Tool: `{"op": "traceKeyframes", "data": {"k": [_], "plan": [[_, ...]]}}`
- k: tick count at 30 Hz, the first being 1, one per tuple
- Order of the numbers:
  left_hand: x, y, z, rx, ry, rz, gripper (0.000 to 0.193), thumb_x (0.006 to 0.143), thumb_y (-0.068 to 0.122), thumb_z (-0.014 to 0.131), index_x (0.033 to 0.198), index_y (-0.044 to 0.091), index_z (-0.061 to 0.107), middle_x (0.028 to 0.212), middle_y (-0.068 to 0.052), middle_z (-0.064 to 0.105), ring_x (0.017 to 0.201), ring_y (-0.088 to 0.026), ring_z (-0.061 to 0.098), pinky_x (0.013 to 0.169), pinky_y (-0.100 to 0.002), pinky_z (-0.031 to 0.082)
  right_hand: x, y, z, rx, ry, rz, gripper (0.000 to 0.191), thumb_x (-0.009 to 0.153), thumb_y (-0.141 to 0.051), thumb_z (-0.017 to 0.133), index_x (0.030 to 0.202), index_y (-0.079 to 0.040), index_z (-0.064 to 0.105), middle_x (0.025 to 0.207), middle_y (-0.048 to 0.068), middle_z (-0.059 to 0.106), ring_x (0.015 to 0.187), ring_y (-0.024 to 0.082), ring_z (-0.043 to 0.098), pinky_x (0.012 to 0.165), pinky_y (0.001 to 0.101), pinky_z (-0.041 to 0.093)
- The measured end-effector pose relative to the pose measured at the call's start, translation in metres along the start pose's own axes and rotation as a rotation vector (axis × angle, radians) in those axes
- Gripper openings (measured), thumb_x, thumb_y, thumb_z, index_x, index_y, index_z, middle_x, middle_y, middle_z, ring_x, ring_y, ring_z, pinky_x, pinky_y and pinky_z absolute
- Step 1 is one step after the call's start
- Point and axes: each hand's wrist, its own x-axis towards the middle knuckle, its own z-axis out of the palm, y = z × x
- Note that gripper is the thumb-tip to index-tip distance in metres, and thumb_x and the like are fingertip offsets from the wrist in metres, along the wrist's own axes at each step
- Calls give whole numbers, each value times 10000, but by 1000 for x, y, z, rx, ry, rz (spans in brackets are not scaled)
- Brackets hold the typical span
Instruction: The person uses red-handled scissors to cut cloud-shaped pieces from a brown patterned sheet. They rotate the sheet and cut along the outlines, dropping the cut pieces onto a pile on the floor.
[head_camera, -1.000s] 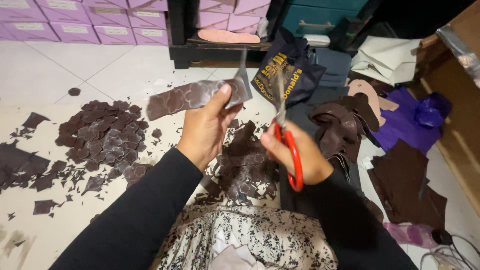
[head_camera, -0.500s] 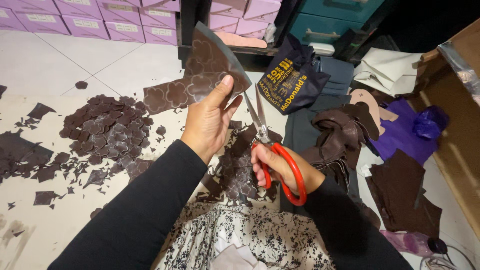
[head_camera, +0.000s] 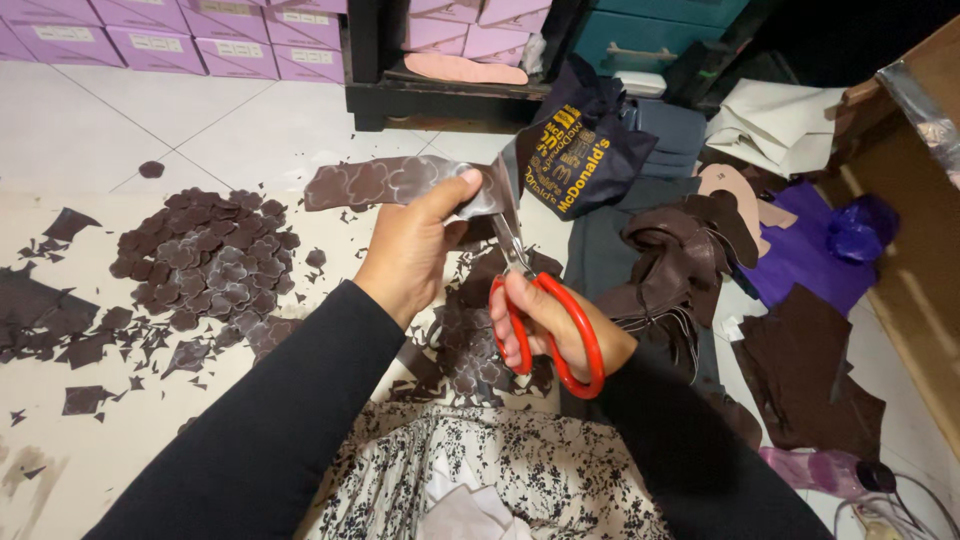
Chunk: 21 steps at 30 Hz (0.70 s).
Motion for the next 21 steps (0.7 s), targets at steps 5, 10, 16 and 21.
{"op": "traceKeyframes", "data": {"k": [5, 10, 16, 21], "plan": [[-4, -4, 6, -111, -57, -57, 268, 843, 186, 821, 1022, 9, 731, 962, -38, 740, 847, -117, 650, 747, -295, 517, 5, 4, 1, -23, 187, -37, 504, 1011, -540, 415, 1002, -73, 603, 850, 30, 603, 738, 137, 611, 718, 315, 561], [-6, -1, 8, 50, 31, -2, 305, 828, 197, 827, 993, -45, 743, 958, -72, 756, 812, -134, 690, 694, -281, 562, 8, 4, -4, -166, 230, -54, 497, 1016, -548, 453, 987, -69, 584, 834, 19, 564, 719, 114, 568, 688, 280, 530], [-12, -4, 15, -28, 52, 9, 280, 863, 163, 794, 997, -76, 734, 981, -107, 748, 827, -153, 706, 719, -281, 613, 10, 3, -1, -326, 300, -88, 535, 1010, -568, 447, 917, -57, 575, 754, 18, 532, 626, 110, 528, 558, 270, 473], [-14, -4, 16, -128, 67, -13, 251, 859, 124, 776, 1022, -55, 713, 1003, -102, 742, 856, -147, 729, 753, -277, 644, 11, 0, 2, -367, 284, -98, 547, 997, -581, 436, 899, -61, 576, 734, 9, 538, 612, 103, 536, 552, 260, 486]]}}
